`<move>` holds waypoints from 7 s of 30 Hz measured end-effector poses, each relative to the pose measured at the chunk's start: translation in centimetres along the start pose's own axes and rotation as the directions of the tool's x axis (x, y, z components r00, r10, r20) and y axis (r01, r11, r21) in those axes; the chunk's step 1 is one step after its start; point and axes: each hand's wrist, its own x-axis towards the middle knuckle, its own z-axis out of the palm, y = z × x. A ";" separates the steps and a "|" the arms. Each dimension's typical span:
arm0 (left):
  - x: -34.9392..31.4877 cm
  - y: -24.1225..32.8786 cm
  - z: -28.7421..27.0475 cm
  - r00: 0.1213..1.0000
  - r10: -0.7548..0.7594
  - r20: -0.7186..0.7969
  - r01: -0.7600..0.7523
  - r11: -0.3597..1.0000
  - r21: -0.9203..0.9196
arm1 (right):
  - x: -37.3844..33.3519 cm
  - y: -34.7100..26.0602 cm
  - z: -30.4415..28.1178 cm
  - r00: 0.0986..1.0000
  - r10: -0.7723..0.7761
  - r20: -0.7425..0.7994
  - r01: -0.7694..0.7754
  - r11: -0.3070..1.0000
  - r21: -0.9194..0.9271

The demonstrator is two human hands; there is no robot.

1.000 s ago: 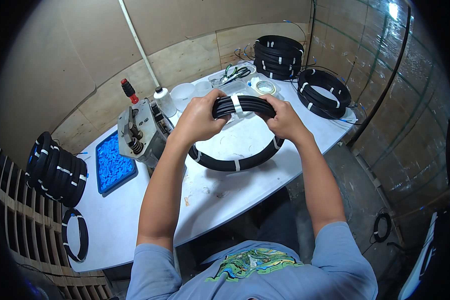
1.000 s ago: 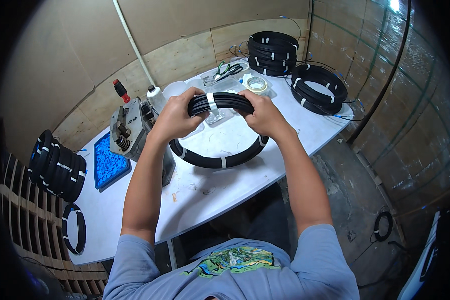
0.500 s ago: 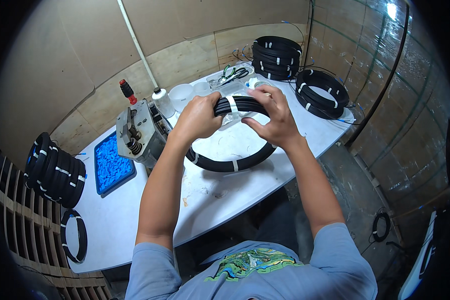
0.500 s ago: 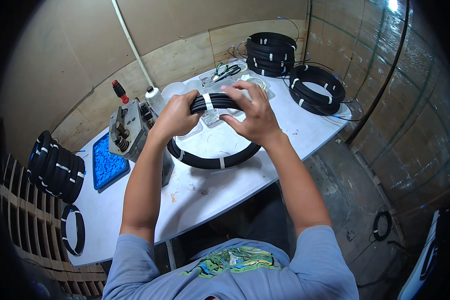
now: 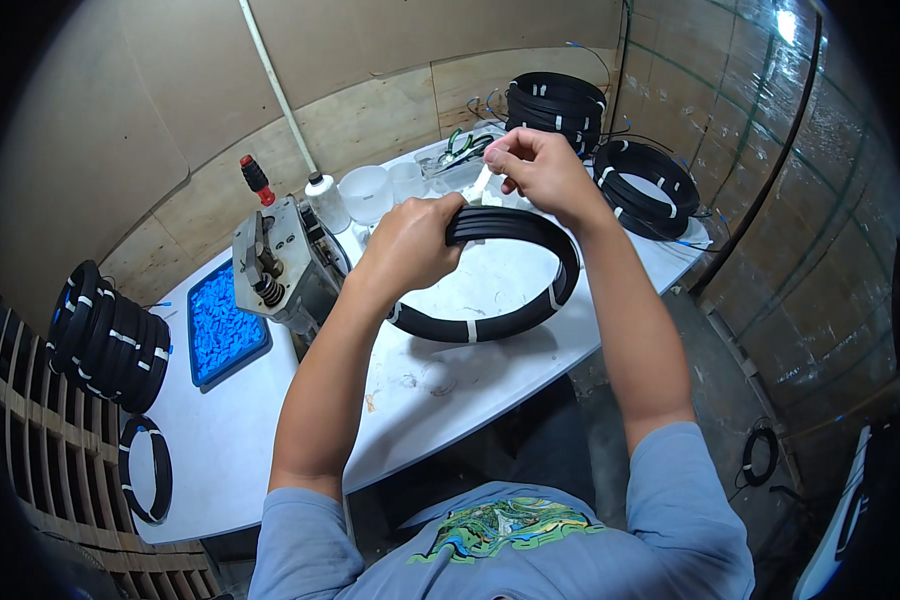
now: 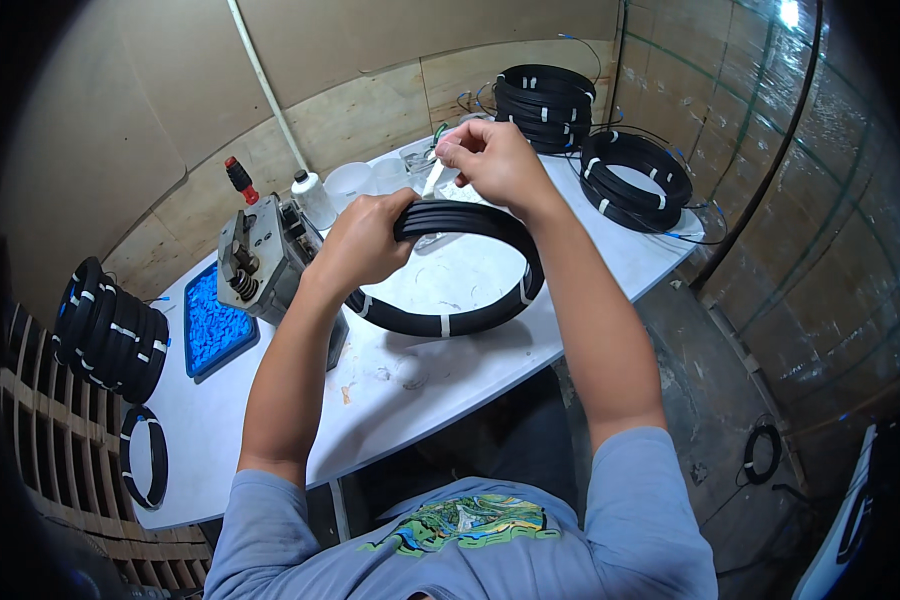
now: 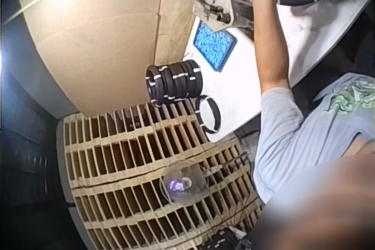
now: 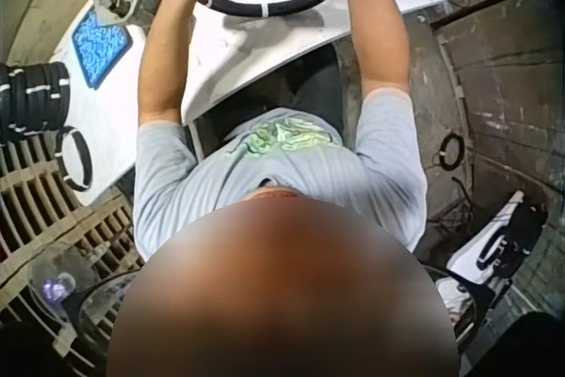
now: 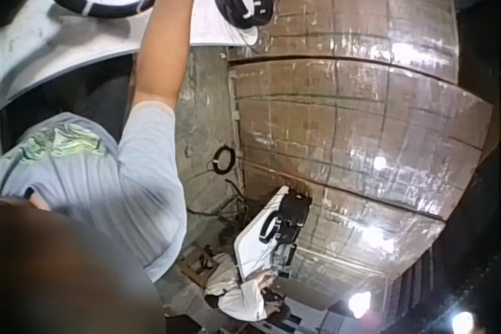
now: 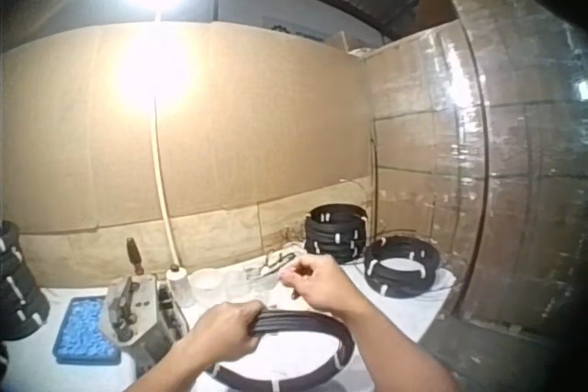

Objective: Taping segments of a black cable coil with white tape.

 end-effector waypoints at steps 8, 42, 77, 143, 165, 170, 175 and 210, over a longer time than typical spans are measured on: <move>-1.7 -0.8 0.2 0.994 0.074 -0.074 -0.074 0.997 -0.001 | 1.7 2.2 -0.5 0.874 0.362 0.325 -0.365 0.929 -0.053; -1.8 0.4 0.4 0.990 0.058 -0.127 -0.064 0.997 -0.044 | -0.5 22.1 -6.7 0.975 -0.177 -0.134 0.013 0.647 -0.763; 2.6 -0.2 1.7 0.974 -0.118 -0.195 0.050 0.946 -0.319 | 0.7 0.1 -1.1 0.859 -0.498 0.114 0.485 0.724 -0.491; 2.3 -1.4 1.2 0.992 -0.113 -0.061 0.120 0.985 0.125 | 0.4 -9.8 -2.6 0.974 -0.109 0.200 0.228 0.468 -0.854; 1.9 0.4 3.2 0.944 -0.085 -0.318 0.105 0.993 0.047 | 8.5 -11.2 4.1 0.735 0.602 0.311 0.045 0.414 -0.909; 2.2 0.6 3.1 0.948 -0.159 -0.275 0.179 0.982 0.051 | 8.5 -10.9 4.5 0.713 0.647 0.269 0.042 0.345 -0.938; 2.0 0.4 2.6 0.957 -0.128 -0.261 0.132 0.991 -0.003 | 8.3 -10.7 4.2 0.684 0.668 0.292 0.051 0.356 -0.933; 1.9 1.8 2.7 0.949 -0.122 -0.292 0.140 0.989 0.041 | 6.9 -10.3 3.0 0.799 0.522 0.299 0.054 0.433 -0.900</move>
